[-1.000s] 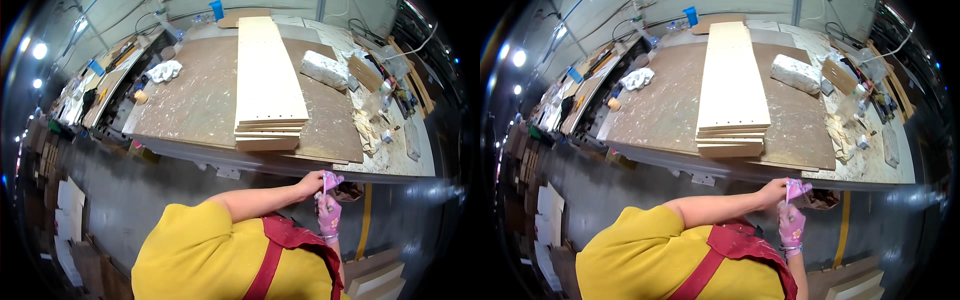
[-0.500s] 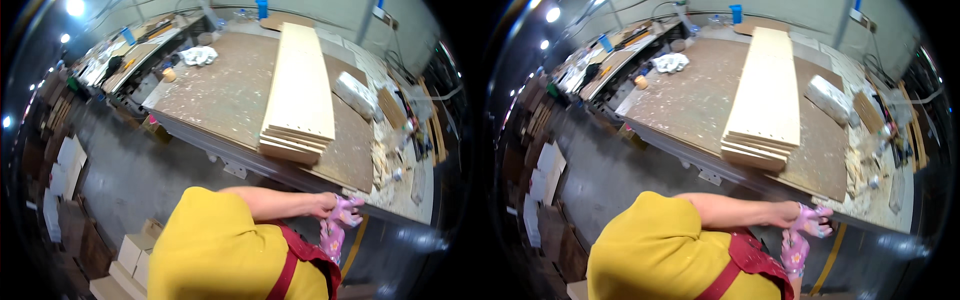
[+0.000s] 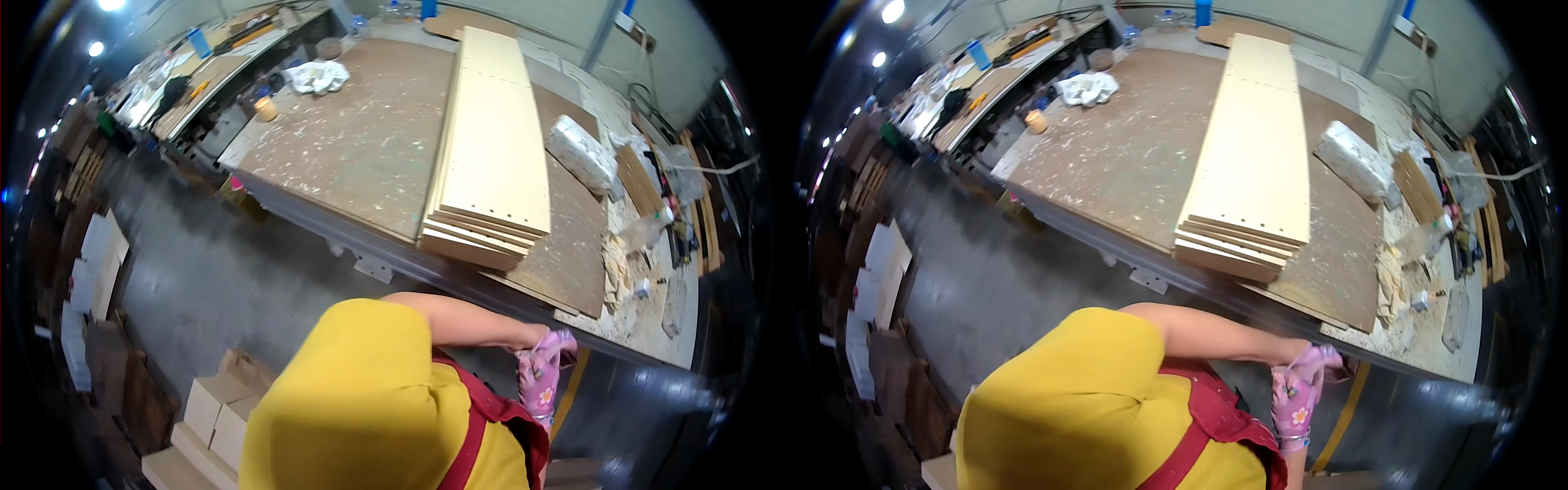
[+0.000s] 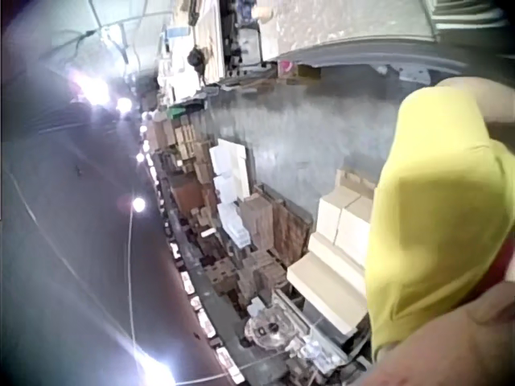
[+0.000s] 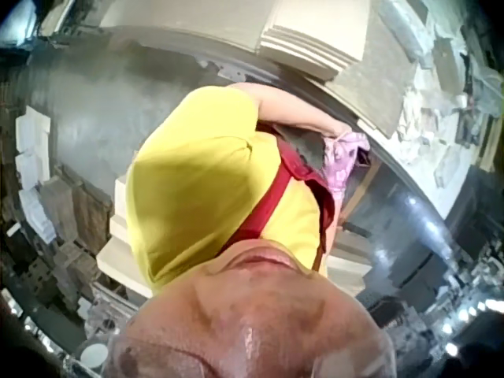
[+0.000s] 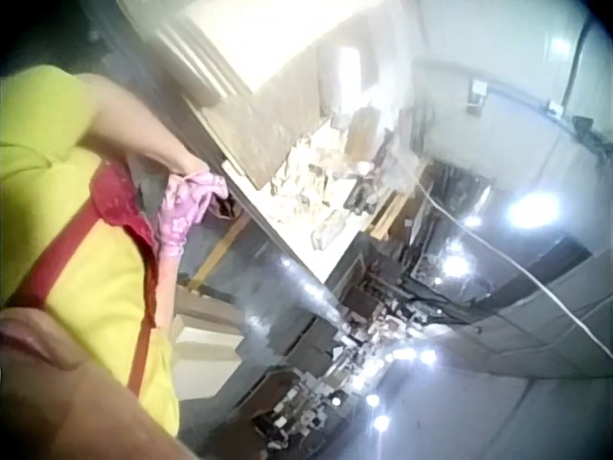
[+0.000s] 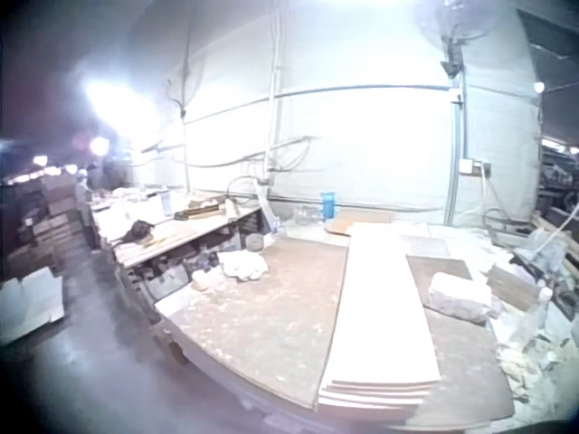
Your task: The person applies a yellowish substance from a small container onto a thin wooden strip using a small stick. They then wipe the container and the strip with a white cloth. Finally, the person picks up a stack of light-colored wooden boards and places them on the workbench.
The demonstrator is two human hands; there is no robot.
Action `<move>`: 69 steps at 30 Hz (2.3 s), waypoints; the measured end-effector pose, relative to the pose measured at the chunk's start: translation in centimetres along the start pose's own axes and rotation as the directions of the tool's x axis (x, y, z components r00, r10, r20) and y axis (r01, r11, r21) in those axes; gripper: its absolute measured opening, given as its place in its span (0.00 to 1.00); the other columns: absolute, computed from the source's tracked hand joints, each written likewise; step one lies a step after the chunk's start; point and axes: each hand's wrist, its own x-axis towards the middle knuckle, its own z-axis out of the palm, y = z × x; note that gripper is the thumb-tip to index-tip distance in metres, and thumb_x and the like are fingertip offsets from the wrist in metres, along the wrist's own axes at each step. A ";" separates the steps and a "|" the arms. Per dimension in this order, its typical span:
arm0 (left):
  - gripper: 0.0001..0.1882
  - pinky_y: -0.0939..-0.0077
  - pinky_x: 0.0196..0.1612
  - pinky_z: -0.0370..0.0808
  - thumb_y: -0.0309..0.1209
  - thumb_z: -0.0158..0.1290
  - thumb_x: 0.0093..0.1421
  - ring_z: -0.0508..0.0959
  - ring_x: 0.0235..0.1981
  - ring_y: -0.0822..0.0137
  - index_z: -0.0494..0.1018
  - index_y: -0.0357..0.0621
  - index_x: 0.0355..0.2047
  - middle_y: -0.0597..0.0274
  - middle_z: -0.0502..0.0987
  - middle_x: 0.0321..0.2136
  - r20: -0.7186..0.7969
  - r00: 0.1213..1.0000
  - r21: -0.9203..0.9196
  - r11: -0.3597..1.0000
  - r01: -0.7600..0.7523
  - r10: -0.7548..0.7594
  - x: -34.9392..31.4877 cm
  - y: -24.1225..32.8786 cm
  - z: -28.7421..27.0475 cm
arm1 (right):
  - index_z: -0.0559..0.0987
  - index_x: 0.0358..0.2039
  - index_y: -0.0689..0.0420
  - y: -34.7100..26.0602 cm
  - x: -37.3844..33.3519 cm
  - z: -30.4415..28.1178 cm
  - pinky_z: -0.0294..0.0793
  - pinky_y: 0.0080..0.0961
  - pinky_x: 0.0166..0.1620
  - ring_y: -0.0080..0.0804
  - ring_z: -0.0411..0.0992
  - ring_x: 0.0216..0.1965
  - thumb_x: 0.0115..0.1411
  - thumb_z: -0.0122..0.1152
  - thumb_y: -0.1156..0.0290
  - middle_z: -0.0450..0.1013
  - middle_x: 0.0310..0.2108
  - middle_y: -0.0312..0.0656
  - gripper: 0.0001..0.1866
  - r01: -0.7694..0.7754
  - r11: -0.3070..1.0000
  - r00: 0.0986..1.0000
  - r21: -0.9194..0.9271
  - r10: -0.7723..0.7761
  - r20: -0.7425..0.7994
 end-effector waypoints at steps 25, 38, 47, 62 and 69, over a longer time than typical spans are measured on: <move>0.22 0.79 0.42 0.73 0.44 0.49 0.62 0.75 0.43 0.72 0.72 0.38 0.47 0.59 0.75 0.45 0.154 0.789 -0.608 0.686 -0.399 0.595 -8.4 13.0 5.9 | 0.70 0.18 0.60 -5.3 0.3 -2.7 0.64 0.40 0.26 0.54 0.67 0.23 0.57 0.57 0.68 0.65 0.17 0.53 0.14 0.084 0.990 0.995 -0.109 -0.078 0.057; 0.17 0.68 0.31 0.77 0.41 0.64 0.37 0.80 0.27 0.53 0.79 0.43 0.26 0.51 0.77 0.23 0.193 0.859 0.970 0.041 -0.241 0.475 -4.9 11.6 4.7 | 0.76 0.32 0.62 -4.6 0.5 -8.1 0.71 0.30 0.31 0.40 0.74 0.27 0.56 0.60 0.63 0.74 0.25 0.50 0.14 -0.106 0.975 0.945 -0.195 0.038 -0.324; 0.04 0.64 0.37 0.73 0.29 0.58 0.43 0.77 0.30 0.55 0.77 0.49 0.23 0.58 0.78 0.25 0.222 0.919 0.949 -0.287 -0.128 0.325 -4.9 8.5 3.6 | 0.76 0.36 0.60 -0.9 1.2 -4.9 0.73 0.34 0.34 0.45 0.75 0.29 0.55 0.60 0.63 0.75 0.26 0.50 0.14 -0.231 0.894 0.949 -0.385 0.120 -0.292; 0.35 0.64 0.65 0.53 0.54 0.29 0.66 0.53 0.66 0.57 0.51 0.39 0.63 0.53 0.52 0.65 -0.138 0.915 -0.734 0.580 -0.352 0.380 -1.2 9.4 0.8 | 0.75 0.35 0.61 0.0 -1.4 -4.1 0.72 0.19 0.31 0.20 0.69 0.25 0.54 0.65 0.65 0.72 0.24 0.38 0.14 -0.082 0.970 0.918 0.230 0.164 -0.362; 0.28 0.66 0.59 0.63 0.47 0.31 0.68 0.64 0.60 0.59 0.58 0.42 0.60 0.57 0.61 0.61 -0.389 0.888 -0.666 0.591 -0.455 0.245 0.6 8.2 2.8 | 0.76 0.36 0.61 -1.4 -0.4 -3.3 0.73 0.31 0.37 0.44 0.74 0.36 0.55 0.61 0.68 0.72 0.34 0.48 0.11 0.035 0.971 0.898 -0.236 -0.134 -0.420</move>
